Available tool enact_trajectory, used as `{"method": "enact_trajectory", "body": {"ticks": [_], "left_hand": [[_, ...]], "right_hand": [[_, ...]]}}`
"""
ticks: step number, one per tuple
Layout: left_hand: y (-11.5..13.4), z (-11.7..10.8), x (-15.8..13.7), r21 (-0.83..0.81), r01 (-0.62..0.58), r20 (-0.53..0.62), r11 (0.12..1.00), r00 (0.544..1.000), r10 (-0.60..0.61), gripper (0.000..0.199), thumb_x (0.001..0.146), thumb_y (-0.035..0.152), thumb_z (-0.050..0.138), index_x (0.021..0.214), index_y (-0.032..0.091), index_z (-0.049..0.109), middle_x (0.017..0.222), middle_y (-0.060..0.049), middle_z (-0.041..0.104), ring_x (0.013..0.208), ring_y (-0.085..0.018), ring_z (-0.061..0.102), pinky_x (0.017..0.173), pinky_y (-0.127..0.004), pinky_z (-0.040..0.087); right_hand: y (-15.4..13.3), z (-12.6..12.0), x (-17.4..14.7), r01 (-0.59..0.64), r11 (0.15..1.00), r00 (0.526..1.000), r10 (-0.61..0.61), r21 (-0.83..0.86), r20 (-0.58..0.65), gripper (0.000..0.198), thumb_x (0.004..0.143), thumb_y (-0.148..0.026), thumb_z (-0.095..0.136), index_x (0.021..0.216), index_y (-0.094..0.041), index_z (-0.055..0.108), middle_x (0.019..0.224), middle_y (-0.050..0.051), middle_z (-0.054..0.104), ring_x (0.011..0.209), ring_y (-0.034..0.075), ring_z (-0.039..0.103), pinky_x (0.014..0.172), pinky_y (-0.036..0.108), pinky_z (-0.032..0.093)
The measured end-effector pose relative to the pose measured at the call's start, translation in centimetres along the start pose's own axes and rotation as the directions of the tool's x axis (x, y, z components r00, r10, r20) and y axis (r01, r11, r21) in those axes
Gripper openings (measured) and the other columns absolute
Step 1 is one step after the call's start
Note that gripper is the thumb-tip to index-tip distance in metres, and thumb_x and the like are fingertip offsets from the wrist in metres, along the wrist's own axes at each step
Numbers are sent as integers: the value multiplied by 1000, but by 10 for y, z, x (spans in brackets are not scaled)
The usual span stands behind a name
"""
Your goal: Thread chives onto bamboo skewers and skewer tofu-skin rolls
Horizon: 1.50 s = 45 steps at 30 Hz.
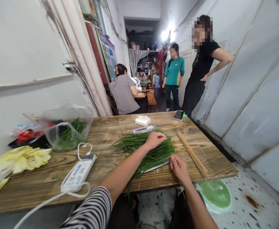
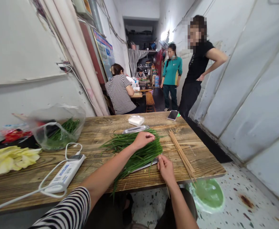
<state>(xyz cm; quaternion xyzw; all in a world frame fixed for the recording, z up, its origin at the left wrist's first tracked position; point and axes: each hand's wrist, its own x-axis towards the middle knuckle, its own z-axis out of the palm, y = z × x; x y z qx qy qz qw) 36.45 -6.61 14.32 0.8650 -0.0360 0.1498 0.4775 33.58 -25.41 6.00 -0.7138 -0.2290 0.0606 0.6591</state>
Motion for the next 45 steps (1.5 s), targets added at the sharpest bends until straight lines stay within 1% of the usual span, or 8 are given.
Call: {"method": "enact_trajectory", "body": {"ticks": [8, 20, 26, 29, 33, 36, 41, 45], "left_hand": [[0, 3, -1, -22, 25, -27, 999, 999, -25, 17, 74, 23, 60, 77, 13, 74, 67, -2, 70, 63, -13, 62, 63, -22, 46], [-4, 1, 1, 9, -10, 6, 1000, 1000, 10, 18, 75, 24, 61, 79, 13, 74, 71, -3, 73, 65, -14, 65, 66, -23, 48], [-5, 0, -3, 49, -69, 58, 996, 996, 67, 20, 76, 26, 62, 86, 15, 75, 90, -5, 74, 83, -18, 68, 79, -26, 48], [-4, -4, -4, -29, -60, 75, 998, 995, 62, 25, 80, 32, 59, 90, 15, 74, 93, -6, 74, 88, -19, 67, 84, -27, 48], [3, -13, -5, -217, 81, 73, 973, 995, -66, 40, 77, 39, 63, 105, 13, 70, 96, -7, 73, 90, -19, 65, 84, -28, 47], [11, -23, -4, -282, 136, 165, 950, 982, -92, 42, 73, 45, 66, 97, 11, 73, 92, -7, 73, 83, -18, 64, 79, -29, 47], [19, -38, -3, -405, 167, 61, 899, 986, -156, 47, 63, 49, 74, 92, 12, 74, 79, -4, 71, 69, -13, 58, 71, -26, 44], [23, -49, -5, -574, 277, 139, 771, 960, -242, 54, 52, 52, 80, 86, 10, 73, 67, -2, 67, 59, -10, 53, 61, -24, 40]], "right_hand": [[3, 0, 0, 14, 1000, 1000, -14, 8, 3, 45, 87, -60, 44, 71, -19, 54, 44, -7, 38, 41, 10, 31, 45, 22, 27], [-3, 0, 0, 10, 1000, 1000, -11, 10, 3, 46, 86, -61, 45, 72, -18, 55, 43, -7, 37, 41, 10, 31, 45, 22, 28], [-1, 0, 0, 0, 1000, 1000, 0, 16, -12, 46, 85, -62, 46, 71, -19, 55, 43, -7, 38, 41, 10, 32, 45, 22, 28], [-4, 0, -1, 9, 1000, 1000, -8, 9, -28, 45, 86, -61, 45, 74, -18, 56, 45, -7, 38, 41, 10, 32, 45, 22, 28], [-19, -3, 2, 44, 998, 999, -43, -50, 9, 43, 87, -58, 44, 73, -19, 56, 46, -7, 37, 42, 10, 33, 46, 23, 29], [-35, -7, 9, 88, 989, 996, -83, -121, 43, 41, 89, -54, 43, 75, -19, 57, 48, -6, 39, 45, 11, 36, 48, 23, 30], [-59, -12, 24, 183, 960, 980, -163, -210, 110, 41, 90, -52, 43, 78, -18, 62, 53, -4, 41, 50, 12, 37, 49, 23, 30], [-69, -10, 32, 219, 943, 973, -192, -249, 129, 40, 90, -50, 43, 77, -18, 63, 55, -3, 42, 51, 13, 37, 47, 23, 29]]}}
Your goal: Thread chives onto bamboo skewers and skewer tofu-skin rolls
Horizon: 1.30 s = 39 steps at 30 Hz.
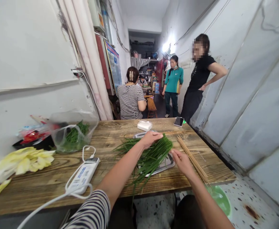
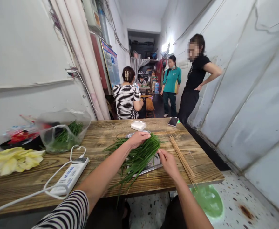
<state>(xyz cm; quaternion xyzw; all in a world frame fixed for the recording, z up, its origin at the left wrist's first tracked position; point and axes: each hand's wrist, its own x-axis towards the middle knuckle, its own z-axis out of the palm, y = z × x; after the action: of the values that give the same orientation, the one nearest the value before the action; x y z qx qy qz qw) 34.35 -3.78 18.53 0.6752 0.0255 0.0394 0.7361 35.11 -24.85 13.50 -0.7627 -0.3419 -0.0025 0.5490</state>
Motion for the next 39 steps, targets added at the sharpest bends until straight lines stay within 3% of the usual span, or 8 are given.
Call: {"method": "enact_trajectory", "body": {"ticks": [10, 14, 18, 22, 28, 32, 37, 39], "left_hand": [[19, -10, -7, -94, 58, 2, 994, 998, -58, 51, 45, 48, 84, 77, 10, 70, 61, 0, 63, 52, -7, 52, 53, -20, 37], [33, -13, -5, -113, -115, -31, 987, 993, 112, 59, 55, 52, 79, 96, 10, 70, 81, -7, 70, 69, -12, 61, 65, -23, 46], [38, -21, -7, 124, -277, 48, 953, 961, 274, 59, 60, 39, 79, 112, 12, 65, 98, -7, 71, 87, -18, 64, 78, -26, 48], [12, -32, -10, 359, -208, 45, 910, 978, 206, 34, 66, 32, 72, 90, 8, 70, 83, -5, 71, 77, -18, 64, 70, -27, 50], [-32, -50, -20, 635, -154, 207, 757, 978, 25, 33, 60, 30, 74, 88, 12, 72, 77, -4, 72, 75, -19, 66, 70, -25, 49], [-22, -53, -28, 763, -194, 248, 616, 969, -2, 66, 51, 31, 80, 115, 21, 65, 101, -7, 71, 93, -25, 66, 80, -29, 48], [-1, -48, -55, 861, -142, 147, 488, 989, 28, 49, 48, 35, 83, 95, 27, 72, 111, -7, 68, 114, -33, 55, 106, -45, 29], [5, -47, -70, 856, -105, 48, 507, 991, 125, 61, 49, 40, 83, 107, 26, 68, 123, -10, 62, 123, -36, 47, 110, -50, 19]], "right_hand": [[-28, 0, 20, 78, 997, 997, -78, -18, 22, 37, 87, -49, 47, 70, -19, 63, 56, 0, 46, 55, 15, 41, 51, 25, 34], [-49, -8, 37, 109, 994, 994, -109, -3, 1, 39, 87, -51, 47, 71, -18, 62, 50, -3, 38, 49, 12, 35, 46, 23, 29], [-86, -29, 65, 174, 984, 984, -175, -32, -16, 38, 88, -49, 46, 80, -16, 63, 51, -5, 35, 46, 10, 32, 45, 22, 26], [-121, -59, 96, 252, 958, 962, -263, -137, -70, 39, 88, -49, 47, 86, -14, 64, 50, -6, 35, 44, 9, 30, 43, 22, 24], [-132, -84, 125, 318, 886, 936, -349, -337, -34, 44, 88, -51, 44, 85, -14, 68, 48, -4, 45, 42, 10, 37, 44, 22, 29], [-126, -83, 127, 393, 756, 908, -409, -523, 91, 43, 89, -48, 43, 76, -17, 70, 57, 2, 62, 51, 15, 54, 51, 24, 37], [-118, -80, 119, 364, 658, 892, -449, -660, 44, 39, 92, -40, 41, 88, -18, 72, 71, 5, 72, 58, 17, 62, 51, 24, 39], [-116, -80, 113, 361, 611, 887, -459, -704, 56, 36, 92, -39, 42, 91, -19, 73, 77, 5, 74, 61, 19, 65, 51, 25, 40]]}}
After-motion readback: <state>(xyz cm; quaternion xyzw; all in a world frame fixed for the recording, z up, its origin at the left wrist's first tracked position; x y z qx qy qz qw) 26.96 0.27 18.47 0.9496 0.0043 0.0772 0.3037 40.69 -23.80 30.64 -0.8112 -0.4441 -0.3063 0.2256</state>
